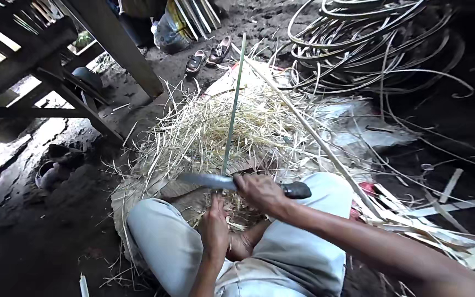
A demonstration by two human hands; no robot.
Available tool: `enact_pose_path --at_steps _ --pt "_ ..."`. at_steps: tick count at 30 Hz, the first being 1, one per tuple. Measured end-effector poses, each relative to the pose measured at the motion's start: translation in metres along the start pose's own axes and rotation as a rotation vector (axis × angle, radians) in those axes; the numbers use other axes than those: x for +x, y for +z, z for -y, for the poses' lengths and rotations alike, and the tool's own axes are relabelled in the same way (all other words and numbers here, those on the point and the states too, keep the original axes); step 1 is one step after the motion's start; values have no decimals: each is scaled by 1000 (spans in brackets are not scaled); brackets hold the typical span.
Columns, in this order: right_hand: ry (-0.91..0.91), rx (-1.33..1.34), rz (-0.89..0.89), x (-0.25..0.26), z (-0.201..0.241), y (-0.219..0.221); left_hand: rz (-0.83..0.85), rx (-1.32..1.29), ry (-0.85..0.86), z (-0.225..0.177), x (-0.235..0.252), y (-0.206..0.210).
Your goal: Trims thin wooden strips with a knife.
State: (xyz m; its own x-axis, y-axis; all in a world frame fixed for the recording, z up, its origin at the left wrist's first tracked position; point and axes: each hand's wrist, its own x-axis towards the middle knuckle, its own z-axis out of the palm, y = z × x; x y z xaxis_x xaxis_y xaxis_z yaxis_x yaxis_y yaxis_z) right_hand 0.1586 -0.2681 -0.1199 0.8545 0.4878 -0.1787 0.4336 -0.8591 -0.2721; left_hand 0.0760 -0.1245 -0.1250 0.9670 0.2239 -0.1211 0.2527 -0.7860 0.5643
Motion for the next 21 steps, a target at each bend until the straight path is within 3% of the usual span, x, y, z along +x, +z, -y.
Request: enact_pose_path --at_steps 2,8,12,17,21 --pt "-78 -19 49 -7 5 3 -5 44 -1 1 2 2" --pt "15 -15 106 2 20 -5 -16 120 -12 0 6 -5" --pt "-67 -53 95 -1 18 1 25 200 -28 1 1 -6" --pt "169 -6 6 33 -16 -15 23 122 -2 13 -7 -1" --pt "4 24 111 9 4 -4 6 102 32 16 -5 0"
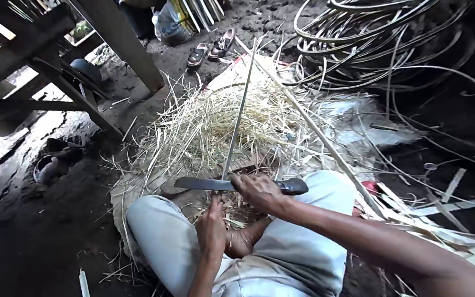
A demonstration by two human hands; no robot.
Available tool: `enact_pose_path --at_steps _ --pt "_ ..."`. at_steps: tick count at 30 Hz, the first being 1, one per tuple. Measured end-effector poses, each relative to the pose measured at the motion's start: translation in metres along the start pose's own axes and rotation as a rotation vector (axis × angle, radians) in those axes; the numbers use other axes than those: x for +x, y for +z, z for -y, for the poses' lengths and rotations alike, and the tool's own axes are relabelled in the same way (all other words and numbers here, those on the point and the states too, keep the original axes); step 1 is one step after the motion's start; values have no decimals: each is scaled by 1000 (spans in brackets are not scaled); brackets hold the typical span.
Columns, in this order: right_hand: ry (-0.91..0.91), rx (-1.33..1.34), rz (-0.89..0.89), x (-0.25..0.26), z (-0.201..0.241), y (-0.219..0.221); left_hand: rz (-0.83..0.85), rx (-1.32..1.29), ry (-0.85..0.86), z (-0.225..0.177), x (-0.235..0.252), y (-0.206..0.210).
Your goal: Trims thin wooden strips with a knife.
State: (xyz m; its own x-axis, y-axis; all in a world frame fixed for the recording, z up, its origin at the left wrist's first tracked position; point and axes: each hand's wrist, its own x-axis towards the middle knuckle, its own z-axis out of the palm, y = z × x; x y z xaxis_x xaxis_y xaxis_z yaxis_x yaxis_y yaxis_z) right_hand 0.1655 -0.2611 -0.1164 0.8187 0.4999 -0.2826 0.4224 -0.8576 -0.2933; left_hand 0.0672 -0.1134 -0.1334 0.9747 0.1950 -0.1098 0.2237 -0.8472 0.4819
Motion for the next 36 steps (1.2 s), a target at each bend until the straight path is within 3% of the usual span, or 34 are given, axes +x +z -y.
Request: enact_pose_path --at_steps 4,9,13,15,18,20,23,25,28,31,34,36 --pt "46 29 -147 15 -14 7 -55 -22 62 8 -4 1" --pt "-11 17 21 1 7 9 -67 20 54 13 -9 1" --pt "91 31 -108 26 -26 7 -57 -30 59 21 -21 0" --pt "125 27 -77 25 -19 6 -54 -47 55 24 -20 0" --pt "15 -33 31 5 1 10 -65 -55 53 30 -24 3" --pt "-38 -42 -34 7 -10 13 -65 -83 61 37 -34 2" --pt "249 48 -79 35 -48 -22 -77 -145 73 49 -55 1" --pt "332 70 -132 45 -64 -26 -75 -176 82 58 -62 6" --pt "226 251 -137 37 -60 -10 -56 -233 116 71 -67 21" --pt "100 698 -134 32 -53 13 -1 -238 104 77 -68 21" --pt "152 1126 -67 33 -45 23 90 -231 103 65 -44 5" --pt "168 1206 -42 33 -42 21 162 -291 124 49 -10 2"
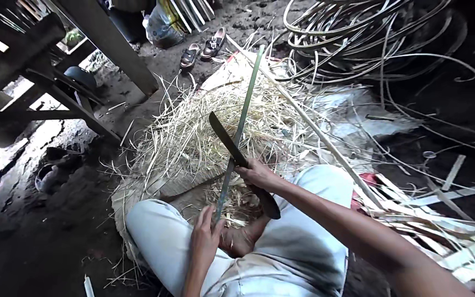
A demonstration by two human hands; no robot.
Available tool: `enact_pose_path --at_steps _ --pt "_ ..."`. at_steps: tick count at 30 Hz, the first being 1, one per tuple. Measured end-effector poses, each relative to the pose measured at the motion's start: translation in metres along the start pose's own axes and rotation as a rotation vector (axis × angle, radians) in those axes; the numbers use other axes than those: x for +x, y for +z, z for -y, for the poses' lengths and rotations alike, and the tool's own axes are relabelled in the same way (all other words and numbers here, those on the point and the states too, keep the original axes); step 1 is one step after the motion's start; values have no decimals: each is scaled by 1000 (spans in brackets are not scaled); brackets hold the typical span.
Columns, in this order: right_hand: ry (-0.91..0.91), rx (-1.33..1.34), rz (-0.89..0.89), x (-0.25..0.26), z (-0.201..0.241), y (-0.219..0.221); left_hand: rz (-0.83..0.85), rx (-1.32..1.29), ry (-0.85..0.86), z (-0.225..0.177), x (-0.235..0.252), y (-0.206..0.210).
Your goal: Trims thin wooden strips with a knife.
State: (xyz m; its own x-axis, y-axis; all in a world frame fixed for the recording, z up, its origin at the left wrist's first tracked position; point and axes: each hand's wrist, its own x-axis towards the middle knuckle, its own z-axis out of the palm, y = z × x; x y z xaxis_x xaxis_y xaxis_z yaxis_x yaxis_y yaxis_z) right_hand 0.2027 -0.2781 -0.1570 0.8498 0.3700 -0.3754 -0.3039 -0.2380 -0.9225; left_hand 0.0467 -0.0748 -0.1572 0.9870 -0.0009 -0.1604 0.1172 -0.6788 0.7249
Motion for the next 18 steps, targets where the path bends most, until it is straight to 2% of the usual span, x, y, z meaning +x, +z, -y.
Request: enact_pose_path --at_steps 2,4,5,6,9,12,15,16,18 --pt "-67 -152 -26 -2 8 -1 98 -206 -59 -17 37 1" --pt "-164 -442 -91 -7 16 -3 126 -425 -89 -29 61 11" --pt "-187 -622 -130 -10 18 -5 103 -411 -95 -35 67 15" --pt "-190 -801 -156 -15 18 -5 65 -288 -97 -40 68 16" --pt "-151 -1210 -32 -35 22 1 -47 49 -93 -47 60 23" --pt "-58 -1266 -18 -28 29 -15 -101 173 -73 -47 39 23" --pt "46 -1170 -209 -10 38 -44 -97 246 -86 -50 22 17" --pt "30 -1171 -216 -12 36 -43 -106 252 -83 -49 21 16" --pt "-56 -1206 -121 -29 29 -24 -138 258 -59 -45 22 17"
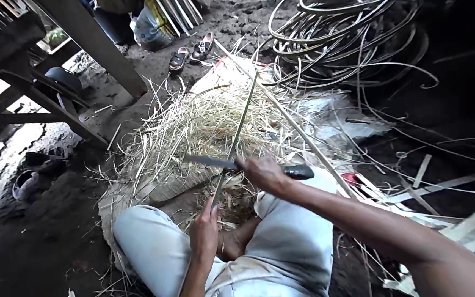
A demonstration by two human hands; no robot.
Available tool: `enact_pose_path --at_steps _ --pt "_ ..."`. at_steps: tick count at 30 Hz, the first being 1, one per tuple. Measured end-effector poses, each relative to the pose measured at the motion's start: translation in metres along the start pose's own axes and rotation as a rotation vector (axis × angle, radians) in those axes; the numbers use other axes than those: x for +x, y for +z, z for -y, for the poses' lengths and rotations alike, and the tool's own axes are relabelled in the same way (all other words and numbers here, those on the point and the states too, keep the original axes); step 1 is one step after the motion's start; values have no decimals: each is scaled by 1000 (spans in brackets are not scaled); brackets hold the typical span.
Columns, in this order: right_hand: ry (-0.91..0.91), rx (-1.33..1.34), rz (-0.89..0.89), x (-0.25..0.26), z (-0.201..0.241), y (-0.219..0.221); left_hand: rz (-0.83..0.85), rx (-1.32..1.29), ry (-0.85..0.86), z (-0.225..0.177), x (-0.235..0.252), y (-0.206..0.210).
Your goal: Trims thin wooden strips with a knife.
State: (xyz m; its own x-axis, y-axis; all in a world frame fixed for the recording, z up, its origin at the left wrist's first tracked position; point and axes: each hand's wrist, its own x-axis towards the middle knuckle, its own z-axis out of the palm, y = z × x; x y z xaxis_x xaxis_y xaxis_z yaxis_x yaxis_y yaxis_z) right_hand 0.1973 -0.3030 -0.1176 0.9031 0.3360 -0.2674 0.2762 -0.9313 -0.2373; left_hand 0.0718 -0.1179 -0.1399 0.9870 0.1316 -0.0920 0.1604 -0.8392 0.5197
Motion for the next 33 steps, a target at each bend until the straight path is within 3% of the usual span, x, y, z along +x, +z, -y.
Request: enact_pose_path --at_steps 2,7,11,16,20,26,31,33 --pt "-82 -5 76 -7 7 7 -29 -3 24 4 -2 1" --pt "35 37 11 9 -5 8 -2 1 -6 13 -13 -6" --pt "-79 0 45 -3 4 18 -57 -14 20 24 -24 -8" --pt "49 19 -15 14 -4 9 -82 -18 29 37 -41 -17" --pt "-135 -47 45 -8 14 21 -83 -19 24 45 -51 -19" --pt "149 -23 -105 38 -38 0 -75 -39 52 65 -88 -35" --pt "28 -21 7 11 -15 5 -66 -89 33 80 -101 -38" --pt "41 3 -8 20 -29 0 -57 -92 25 88 -114 -45"
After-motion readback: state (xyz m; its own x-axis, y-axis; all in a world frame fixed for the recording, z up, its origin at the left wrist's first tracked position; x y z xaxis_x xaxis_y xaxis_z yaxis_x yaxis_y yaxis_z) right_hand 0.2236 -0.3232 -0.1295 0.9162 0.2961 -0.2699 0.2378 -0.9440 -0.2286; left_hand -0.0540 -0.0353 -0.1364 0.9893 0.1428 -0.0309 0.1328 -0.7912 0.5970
